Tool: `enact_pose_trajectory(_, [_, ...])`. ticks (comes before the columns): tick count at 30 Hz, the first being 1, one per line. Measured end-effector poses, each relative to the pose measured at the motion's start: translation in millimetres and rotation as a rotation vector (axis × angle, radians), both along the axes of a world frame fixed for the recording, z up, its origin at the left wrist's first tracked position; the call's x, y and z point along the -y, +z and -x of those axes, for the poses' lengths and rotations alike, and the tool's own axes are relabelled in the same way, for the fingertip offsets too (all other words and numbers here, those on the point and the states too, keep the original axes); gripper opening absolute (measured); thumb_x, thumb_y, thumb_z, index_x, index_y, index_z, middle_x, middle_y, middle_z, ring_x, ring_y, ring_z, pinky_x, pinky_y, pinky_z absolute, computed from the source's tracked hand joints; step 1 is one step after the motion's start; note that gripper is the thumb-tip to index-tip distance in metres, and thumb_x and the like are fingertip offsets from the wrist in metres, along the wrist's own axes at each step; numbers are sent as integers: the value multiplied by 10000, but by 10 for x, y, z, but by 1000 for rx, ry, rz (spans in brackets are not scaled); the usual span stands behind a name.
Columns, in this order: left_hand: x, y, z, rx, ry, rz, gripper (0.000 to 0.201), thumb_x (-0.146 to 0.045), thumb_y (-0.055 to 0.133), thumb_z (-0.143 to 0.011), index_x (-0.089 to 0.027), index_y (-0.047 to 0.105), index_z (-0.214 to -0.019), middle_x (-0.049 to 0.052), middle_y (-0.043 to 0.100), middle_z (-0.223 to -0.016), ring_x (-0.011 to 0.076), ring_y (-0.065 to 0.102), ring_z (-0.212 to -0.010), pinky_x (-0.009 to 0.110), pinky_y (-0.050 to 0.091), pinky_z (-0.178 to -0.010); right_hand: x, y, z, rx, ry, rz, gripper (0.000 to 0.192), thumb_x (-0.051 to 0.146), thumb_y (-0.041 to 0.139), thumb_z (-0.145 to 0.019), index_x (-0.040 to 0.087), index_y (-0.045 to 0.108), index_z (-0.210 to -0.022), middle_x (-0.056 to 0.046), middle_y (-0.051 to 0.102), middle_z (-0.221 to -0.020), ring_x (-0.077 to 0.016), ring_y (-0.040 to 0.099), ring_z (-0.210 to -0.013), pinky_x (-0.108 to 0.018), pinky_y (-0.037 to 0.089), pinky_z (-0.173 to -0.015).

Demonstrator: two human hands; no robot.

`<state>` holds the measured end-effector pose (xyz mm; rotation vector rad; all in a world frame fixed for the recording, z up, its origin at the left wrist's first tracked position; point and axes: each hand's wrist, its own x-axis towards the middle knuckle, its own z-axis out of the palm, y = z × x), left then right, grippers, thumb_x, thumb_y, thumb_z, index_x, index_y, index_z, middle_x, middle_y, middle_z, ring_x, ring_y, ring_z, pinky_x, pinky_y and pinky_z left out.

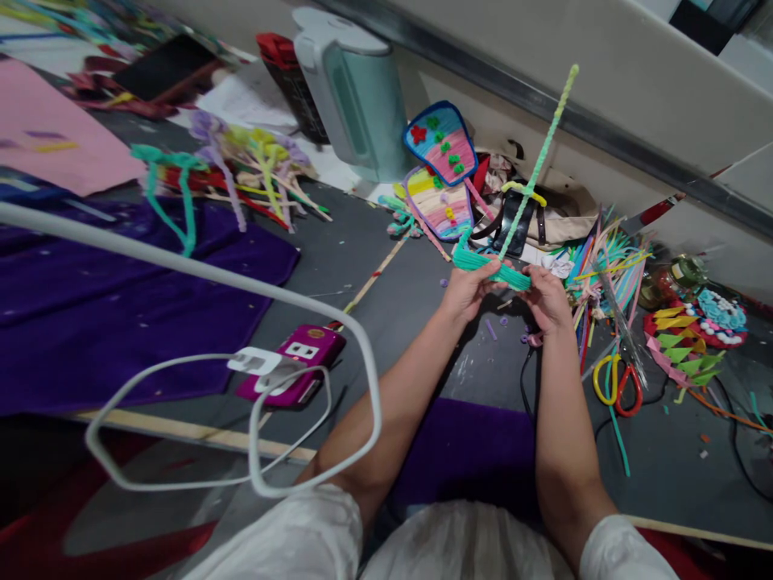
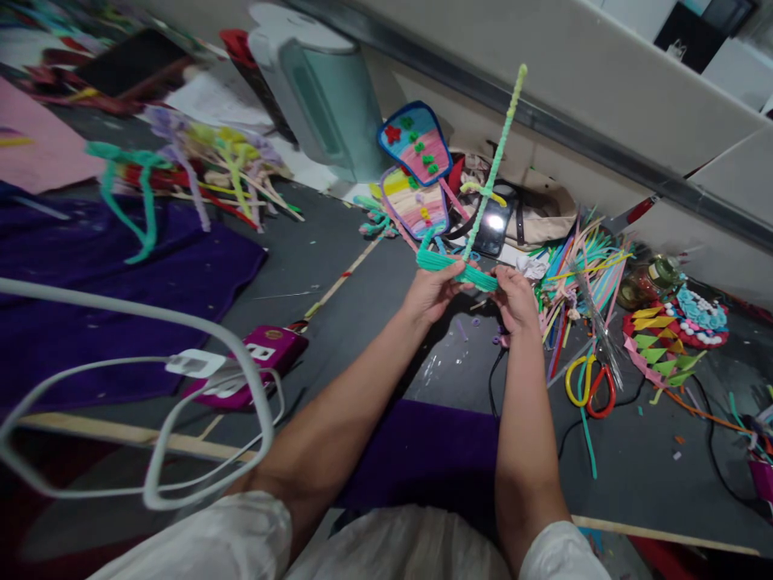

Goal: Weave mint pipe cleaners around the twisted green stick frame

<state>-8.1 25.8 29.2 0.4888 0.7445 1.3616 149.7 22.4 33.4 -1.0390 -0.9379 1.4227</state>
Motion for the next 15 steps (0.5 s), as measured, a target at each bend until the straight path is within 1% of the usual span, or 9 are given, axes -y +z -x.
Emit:
enact_pose_trajectory(2, [2, 5, -9, -1, 17, -13, 362, -213, 914, -608, -125, 691, -880, 95, 788, -861, 224, 773, -788, 226, 608, -570, -7, -7, 12, 15, -22, -23, 406, 530, 845, -660, 221, 625, -804, 29, 650, -782, -123, 591, -682, -258, 528, -626])
enact_pose_trajectory(4, [8, 12, -21, -11, 44, -27, 375, -237, 923, -597, -134, 691, -874, 90, 788, -865, 229, 773, -809, 232, 608, -580, -19, -7, 20, 88, -75, -72, 397, 529, 824, -665, 218, 619, -801, 39, 624, -753, -112, 559, -658, -248, 506, -626])
enact_pose_trajectory(8, [31, 25, -58, -49, 106, -61, 424, -303, 951, -555, -134, 701, -853, 87, 780, -841, 235, 766, -798, 256, 607, -595, -20, 21, 36, 406, -244, -241, 271, 451, 736, -732, 220, 613, -801, 38, 602, -709, -124, 528, -660, -254, 454, -642])
enact_pose_trajectory(10, [45, 20, -84, -85, 136, -105, 426, -339, 958, -542, -135, 714, -826, 77, 773, -809, 230, 759, -767, 267, 606, -601, 2, 44, 52, 597, -334, -287, 198, 407, 687, -771, 231, 596, -787, 28, 607, -708, -143, 539, -680, -270, 445, -671])
enact_pose_trajectory(13, [58, -14, -126, -172, 181, -204, 389, -388, 944, -574, -149, 741, -804, 59, 766, -779, 202, 740, -704, 276, 608, -612, 46, 74, 84, 852, -427, -271, 135, 366, 629, -808, 246, 574, -779, 13, 630, -726, -171, 564, -706, -297, 444, -729])
enact_pose_trajectory(15, [60, -51, -151, -239, 199, -279, 359, -413, 921, -618, -156, 759, -808, 56, 770, -790, 187, 729, -683, 279, 609, -624, 67, 87, 103, 962, -460, -244, 109, 345, 611, -814, 243, 576, -796, -1, 655, -746, -188, 588, -725, -313, 447, -757])
